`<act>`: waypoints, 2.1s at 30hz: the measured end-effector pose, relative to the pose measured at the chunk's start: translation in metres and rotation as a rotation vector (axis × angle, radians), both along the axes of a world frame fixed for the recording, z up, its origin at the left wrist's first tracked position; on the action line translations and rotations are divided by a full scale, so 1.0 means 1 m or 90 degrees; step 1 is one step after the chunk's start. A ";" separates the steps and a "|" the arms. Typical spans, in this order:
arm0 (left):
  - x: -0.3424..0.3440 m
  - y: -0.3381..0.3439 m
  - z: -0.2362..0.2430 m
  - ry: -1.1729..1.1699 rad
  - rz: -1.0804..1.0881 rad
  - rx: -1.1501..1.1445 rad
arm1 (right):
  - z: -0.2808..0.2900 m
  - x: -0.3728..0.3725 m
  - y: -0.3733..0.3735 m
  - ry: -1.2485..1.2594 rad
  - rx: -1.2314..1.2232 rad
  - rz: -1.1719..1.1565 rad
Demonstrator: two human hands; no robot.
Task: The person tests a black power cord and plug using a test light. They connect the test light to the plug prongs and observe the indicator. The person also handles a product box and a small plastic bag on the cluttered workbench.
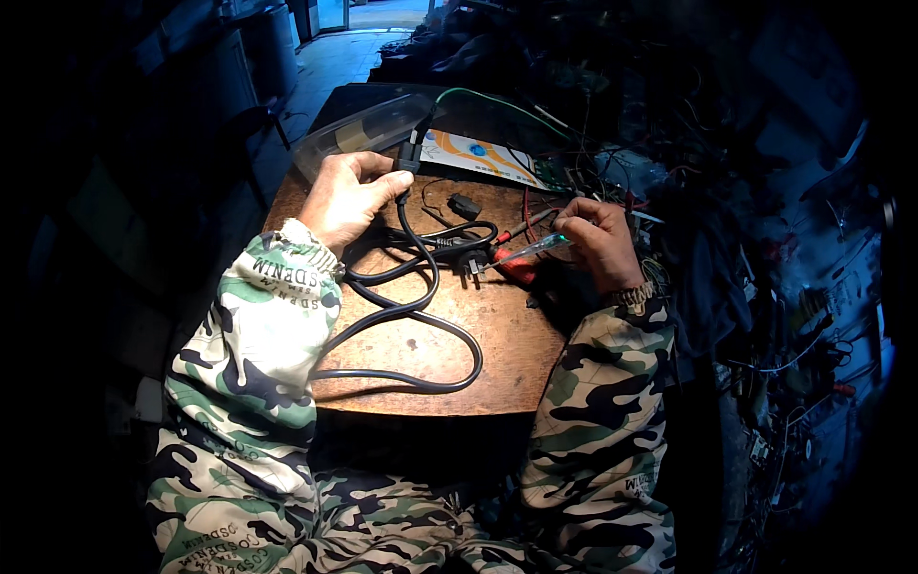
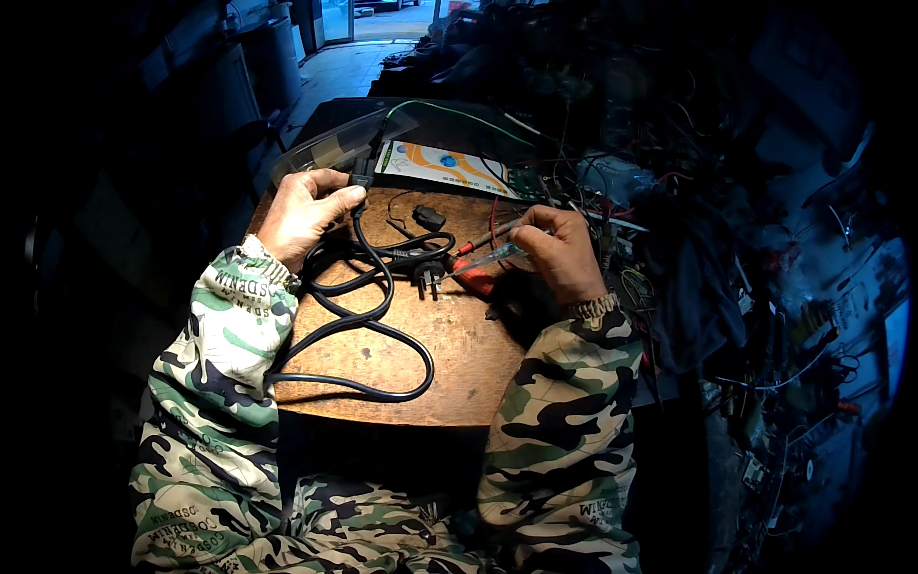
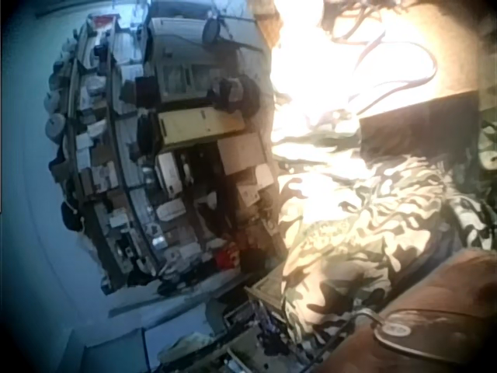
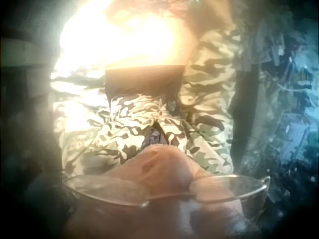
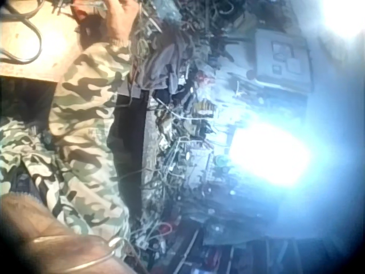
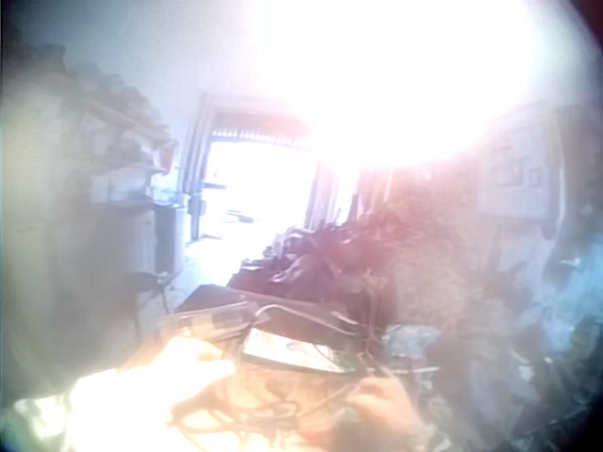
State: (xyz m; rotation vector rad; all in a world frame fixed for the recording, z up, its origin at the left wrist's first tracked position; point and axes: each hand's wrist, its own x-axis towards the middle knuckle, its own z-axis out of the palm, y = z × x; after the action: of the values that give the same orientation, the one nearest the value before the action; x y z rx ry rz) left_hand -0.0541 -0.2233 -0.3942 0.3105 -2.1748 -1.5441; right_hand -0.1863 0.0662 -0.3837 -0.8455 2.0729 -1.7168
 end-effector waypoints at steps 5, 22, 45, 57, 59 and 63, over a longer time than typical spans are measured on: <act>0.002 0.002 0.006 -0.005 0.006 0.019 | 0.000 -0.004 0.002 -0.014 0.008 0.008; -0.002 -0.002 0.000 0.010 0.005 -0.044 | 0.007 0.024 0.005 0.049 -0.041 0.048; -0.001 -0.001 0.002 0.012 -0.001 -0.071 | -0.024 0.053 0.013 0.007 -0.079 -0.117; -0.009 0.003 -0.003 0.016 -0.011 -0.051 | -0.023 0.052 0.018 0.006 -0.059 -0.131; -0.005 0.000 0.000 0.015 0.000 -0.059 | -0.022 0.052 0.015 -0.002 -0.058 -0.124; 0.009 -0.004 0.007 0.005 0.009 -0.028 | -0.024 0.052 0.005 -0.040 -0.106 -0.083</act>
State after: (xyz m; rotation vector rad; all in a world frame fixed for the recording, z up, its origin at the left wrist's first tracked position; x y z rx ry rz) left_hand -0.0451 -0.2277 -0.3874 0.3051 -2.1933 -1.4846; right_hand -0.1347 0.0710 -0.4073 -0.7057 2.0057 -1.9809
